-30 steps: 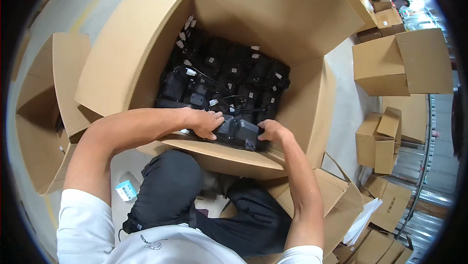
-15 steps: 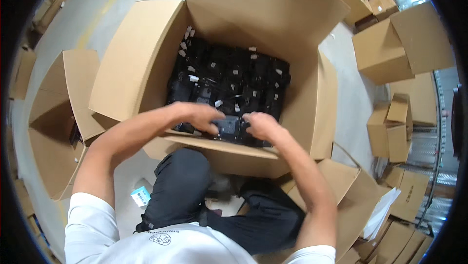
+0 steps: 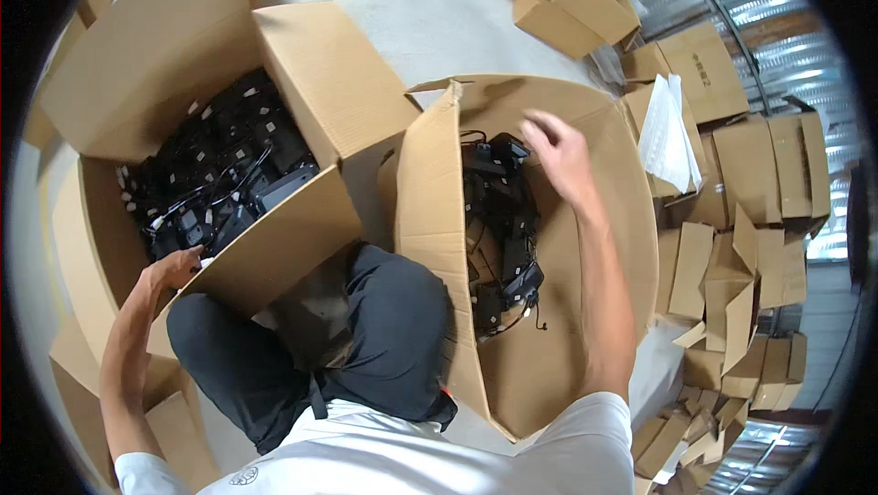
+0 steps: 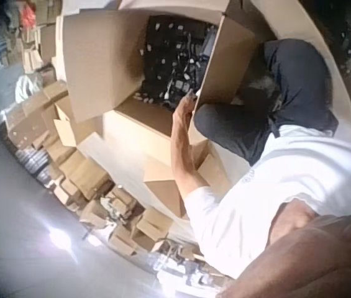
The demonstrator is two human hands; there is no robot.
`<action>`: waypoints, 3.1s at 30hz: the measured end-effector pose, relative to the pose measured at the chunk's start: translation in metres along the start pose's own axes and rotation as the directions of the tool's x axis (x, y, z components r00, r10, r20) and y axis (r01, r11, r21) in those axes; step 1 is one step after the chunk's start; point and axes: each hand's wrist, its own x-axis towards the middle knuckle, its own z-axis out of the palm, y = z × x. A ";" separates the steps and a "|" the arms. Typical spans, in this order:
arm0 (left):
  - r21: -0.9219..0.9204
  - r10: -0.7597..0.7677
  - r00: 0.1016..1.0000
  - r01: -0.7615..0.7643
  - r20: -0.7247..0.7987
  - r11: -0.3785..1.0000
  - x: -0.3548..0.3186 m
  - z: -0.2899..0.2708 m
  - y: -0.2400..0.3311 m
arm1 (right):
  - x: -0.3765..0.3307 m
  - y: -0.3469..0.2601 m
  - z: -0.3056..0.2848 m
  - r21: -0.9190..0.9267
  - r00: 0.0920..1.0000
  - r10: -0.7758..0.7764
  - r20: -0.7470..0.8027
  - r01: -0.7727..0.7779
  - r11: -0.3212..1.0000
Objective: The person packs electronic devices and their cables into cardboard shipping boxes by hand.
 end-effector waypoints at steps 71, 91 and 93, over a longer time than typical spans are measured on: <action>-0.224 0.076 0.401 -0.646 -0.913 0.729 0.008 -0.210 0.571 | -0.109 -0.143 0.037 0.671 0.844 0.236 -0.482 0.183 0.719; -0.285 -0.536 0.573 -0.801 -0.620 -0.526 -0.024 -0.164 0.406 | -0.084 -0.213 0.040 0.805 0.968 -0.016 -0.250 0.217 0.552; -0.300 -0.581 0.536 -0.838 -0.613 -0.456 -0.032 -0.157 0.395 | -0.078 -0.209 0.033 0.723 0.970 -0.118 -0.212 0.237 0.649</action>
